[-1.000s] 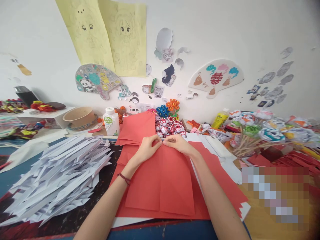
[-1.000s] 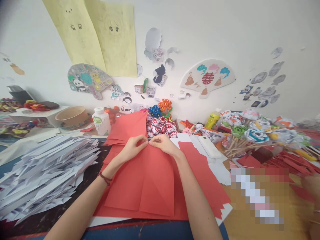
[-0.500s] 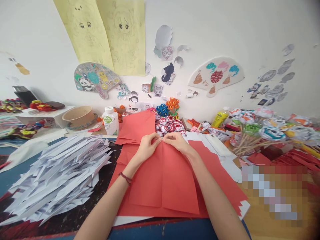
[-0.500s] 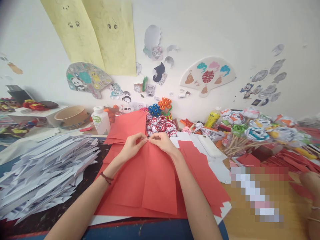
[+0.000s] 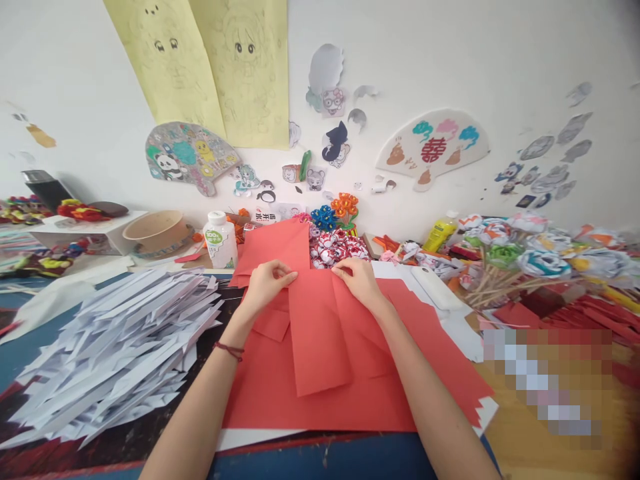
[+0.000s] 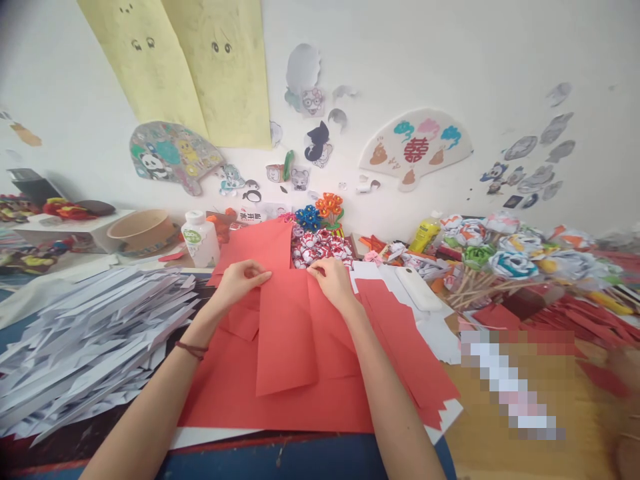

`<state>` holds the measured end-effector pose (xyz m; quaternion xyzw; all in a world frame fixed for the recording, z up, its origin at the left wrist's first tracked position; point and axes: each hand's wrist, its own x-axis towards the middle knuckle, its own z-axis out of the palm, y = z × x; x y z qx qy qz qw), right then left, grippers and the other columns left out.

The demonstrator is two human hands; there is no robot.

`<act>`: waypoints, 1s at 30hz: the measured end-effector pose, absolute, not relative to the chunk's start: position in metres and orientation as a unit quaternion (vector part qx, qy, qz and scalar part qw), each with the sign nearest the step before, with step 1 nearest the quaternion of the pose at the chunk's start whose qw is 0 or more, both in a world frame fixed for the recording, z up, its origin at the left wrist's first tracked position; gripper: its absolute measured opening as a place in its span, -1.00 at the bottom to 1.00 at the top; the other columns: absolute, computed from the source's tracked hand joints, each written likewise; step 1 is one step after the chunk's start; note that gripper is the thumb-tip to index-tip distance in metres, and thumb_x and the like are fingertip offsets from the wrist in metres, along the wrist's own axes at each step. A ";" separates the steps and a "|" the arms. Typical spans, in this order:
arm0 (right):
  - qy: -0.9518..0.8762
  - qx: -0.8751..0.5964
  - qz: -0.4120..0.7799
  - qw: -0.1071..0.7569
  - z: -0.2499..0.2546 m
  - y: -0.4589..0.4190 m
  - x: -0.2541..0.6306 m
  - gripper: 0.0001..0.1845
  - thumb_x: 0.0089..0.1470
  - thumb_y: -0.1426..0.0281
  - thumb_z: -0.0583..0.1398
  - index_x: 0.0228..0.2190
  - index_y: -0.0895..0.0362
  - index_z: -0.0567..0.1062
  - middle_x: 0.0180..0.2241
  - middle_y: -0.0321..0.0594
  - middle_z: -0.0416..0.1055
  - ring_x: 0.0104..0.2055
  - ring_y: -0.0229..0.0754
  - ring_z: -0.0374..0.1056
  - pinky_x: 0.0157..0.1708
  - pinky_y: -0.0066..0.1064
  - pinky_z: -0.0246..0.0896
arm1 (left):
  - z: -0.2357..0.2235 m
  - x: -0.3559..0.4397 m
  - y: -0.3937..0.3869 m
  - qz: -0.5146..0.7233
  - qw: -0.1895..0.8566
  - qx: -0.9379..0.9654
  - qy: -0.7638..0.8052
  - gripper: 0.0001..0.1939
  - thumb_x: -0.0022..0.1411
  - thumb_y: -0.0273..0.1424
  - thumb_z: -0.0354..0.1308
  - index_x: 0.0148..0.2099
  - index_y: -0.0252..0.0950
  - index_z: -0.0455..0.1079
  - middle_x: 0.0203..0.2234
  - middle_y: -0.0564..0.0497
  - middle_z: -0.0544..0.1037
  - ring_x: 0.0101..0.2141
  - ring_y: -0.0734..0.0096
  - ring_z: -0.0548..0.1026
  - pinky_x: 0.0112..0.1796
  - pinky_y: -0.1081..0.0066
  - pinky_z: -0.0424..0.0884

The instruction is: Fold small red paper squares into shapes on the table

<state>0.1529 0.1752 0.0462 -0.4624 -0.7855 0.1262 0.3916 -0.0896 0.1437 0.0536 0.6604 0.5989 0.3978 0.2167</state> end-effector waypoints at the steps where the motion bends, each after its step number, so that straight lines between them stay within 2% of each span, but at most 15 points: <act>1: -0.782 -0.472 0.098 0.394 0.042 0.178 0.152 -0.80 0.15 0.33 0.15 -0.40 0.11 0.57 -0.32 -0.16 0.52 -0.20 -0.07 0.36 -0.11 -0.27 0.14 | 0.049 -0.090 0.146 0.401 0.249 0.652 0.593 -0.64 0.04 -0.08 0.20 -0.38 -0.32 0.44 -0.46 -0.03 0.59 -0.40 0.31 0.51 -0.38 0.44 0.31; 4: -0.768 -0.506 0.024 0.392 0.027 0.182 0.144 -0.81 0.16 0.37 0.13 -0.37 0.12 0.55 -0.25 -0.12 0.47 -0.13 -0.05 0.31 -0.06 -0.24 0.09 | 0.034 -0.083 0.153 0.387 0.268 0.642 0.605 -0.59 0.11 -0.05 0.11 -0.45 -0.34 0.42 -0.49 -0.04 0.58 -0.42 0.30 0.51 -0.42 0.45 0.29; 8: -0.750 -0.566 -0.054 0.338 0.010 0.178 0.133 -0.81 0.18 0.36 0.11 -0.24 0.14 0.48 -0.12 -0.02 0.38 -0.03 0.04 0.23 -0.06 -0.22 0.06 | 0.021 -0.066 0.159 0.375 0.190 0.626 0.657 -0.73 0.14 -0.21 0.11 -0.43 -0.30 0.42 -0.46 -0.08 0.58 -0.36 0.24 0.52 -0.36 0.41 0.26; 11: -0.755 -0.610 -0.029 0.239 -0.001 0.179 0.128 -0.77 0.23 0.37 0.02 -0.27 0.17 0.46 -0.20 0.01 0.40 -0.15 0.01 0.29 -0.17 -0.27 0.09 | 0.018 -0.060 0.160 0.349 0.143 0.628 0.681 -0.75 0.18 -0.24 0.06 -0.42 -0.28 0.42 -0.45 -0.12 0.58 -0.33 0.18 0.51 -0.35 0.39 0.23; 13: -0.746 -0.634 -0.009 0.203 -0.005 0.182 0.127 -0.74 0.24 0.42 -0.01 -0.30 0.19 0.47 -0.25 0.03 0.42 -0.23 -0.02 0.32 -0.26 -0.30 0.10 | 0.017 -0.060 0.160 0.326 0.124 0.633 0.691 -0.76 0.18 -0.27 0.05 -0.43 -0.28 0.42 -0.47 -0.15 0.57 -0.33 0.14 0.51 -0.36 0.38 0.20; 18: -0.739 -0.649 -0.002 0.182 -0.010 0.190 0.130 -0.74 0.22 0.43 0.00 -0.30 0.19 0.48 -0.26 0.01 0.44 -0.27 -0.05 0.34 -0.33 -0.34 0.08 | 0.016 -0.066 0.160 0.281 0.116 0.647 0.699 -0.75 0.16 -0.29 0.07 -0.48 -0.29 0.42 -0.50 -0.16 0.56 -0.37 0.14 0.50 -0.40 0.38 0.15; 26: -0.740 -0.651 -0.001 0.170 -0.009 0.189 0.130 -0.73 0.24 0.41 0.00 -0.25 0.21 0.48 -0.25 0.00 0.45 -0.24 -0.07 0.35 -0.32 -0.37 0.07 | 0.018 -0.068 0.154 0.257 0.127 0.651 0.703 -0.75 0.15 -0.33 0.07 -0.50 -0.31 0.43 -0.51 -0.18 0.56 -0.40 0.17 0.50 -0.43 0.40 0.12; 30: -0.732 -0.658 -0.003 0.177 -0.008 0.189 0.129 -0.77 0.21 0.42 0.04 -0.30 0.20 0.49 -0.29 -0.05 0.46 -0.29 -0.13 0.35 -0.39 -0.42 0.01 | 0.026 -0.071 0.146 0.264 0.146 0.649 0.698 -0.70 0.18 -0.25 0.03 -0.47 -0.32 0.42 -0.51 -0.13 0.56 -0.43 0.26 0.48 -0.45 0.43 0.13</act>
